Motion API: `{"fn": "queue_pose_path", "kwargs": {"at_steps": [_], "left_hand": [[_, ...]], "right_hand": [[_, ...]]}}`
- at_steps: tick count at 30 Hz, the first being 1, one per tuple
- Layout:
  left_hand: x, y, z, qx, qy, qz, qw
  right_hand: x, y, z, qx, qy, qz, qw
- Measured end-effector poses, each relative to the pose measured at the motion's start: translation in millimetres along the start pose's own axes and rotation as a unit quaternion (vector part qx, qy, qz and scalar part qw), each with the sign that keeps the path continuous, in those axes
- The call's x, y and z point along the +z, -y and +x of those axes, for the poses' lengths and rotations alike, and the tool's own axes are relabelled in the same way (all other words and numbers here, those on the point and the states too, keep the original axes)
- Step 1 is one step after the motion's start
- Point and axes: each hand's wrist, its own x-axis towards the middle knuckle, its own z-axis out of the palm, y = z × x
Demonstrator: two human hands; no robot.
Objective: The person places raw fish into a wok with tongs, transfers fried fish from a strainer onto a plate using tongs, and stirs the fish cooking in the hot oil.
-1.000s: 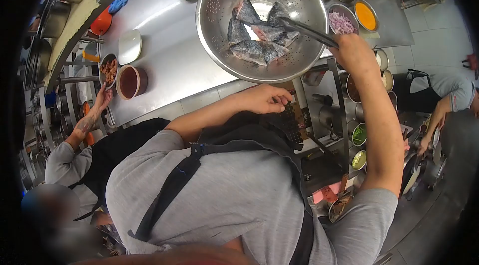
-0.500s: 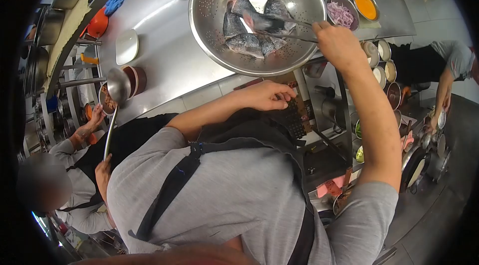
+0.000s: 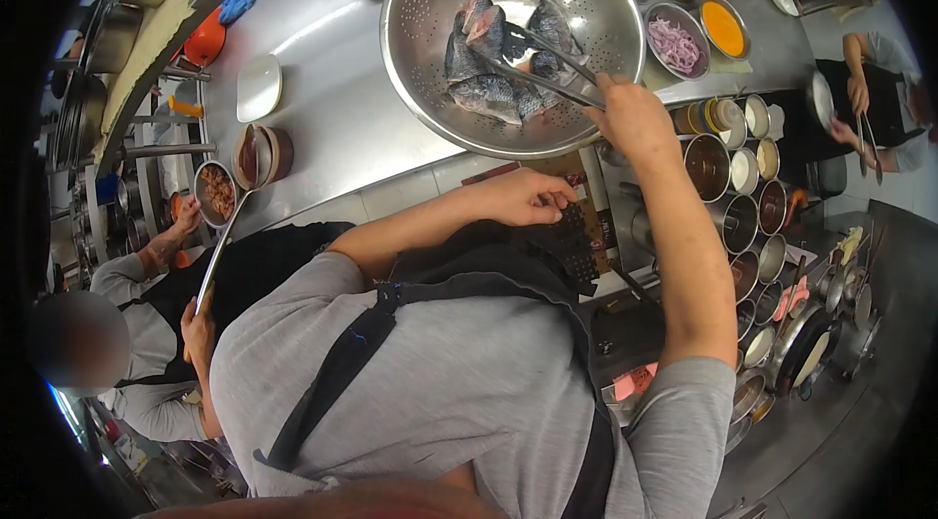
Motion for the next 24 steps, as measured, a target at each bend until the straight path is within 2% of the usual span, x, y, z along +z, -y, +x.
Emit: {"fn": "queue_pose_path", "kwargs": {"at_steps": [9, 12, 15, 17, 22, 23, 24], "left_hand": [[-0.3, -1.2, 1.7, 0.000, 0.002, 0.012, 1.000], [0.1, -3.0, 0.2, -0.007, 0.004, 0.013, 1.000], [-0.1, -10.1, 0.3, -0.017, 0.010, 0.015, 1.000], [1.8, -11.5, 3.3, -0.018, 0.020, 0.014, 1.000], [20.3, 3.4, 25.7, -0.016, 0.081, 0.024, 0.996], [26.0, 15.9, 30.8, -0.010, 0.111, 0.032, 0.993], [30.3, 35.3, 36.8, -0.016, 0.091, 0.031, 0.995]], "right_hand": [[-9.0, 0.7, -16.6, 0.058, -0.001, 0.066, 0.996], [-11.8, -6.3, -26.8, 0.102, 0.045, 0.046, 0.993], [-8.2, -19.6, -40.3, 0.102, 0.026, 0.075, 0.992], [-9.1, -25.3, -57.6, 0.112, -0.040, 0.137, 0.983], [-34.2, -27.7, -126.1, 0.221, -0.126, 0.236, 0.938], [-33.8, -26.8, -141.0, 0.249, -0.139, 0.234, 0.930], [-33.5, -25.9, -156.6, 0.245, -0.147, 0.214, 0.934]]}}
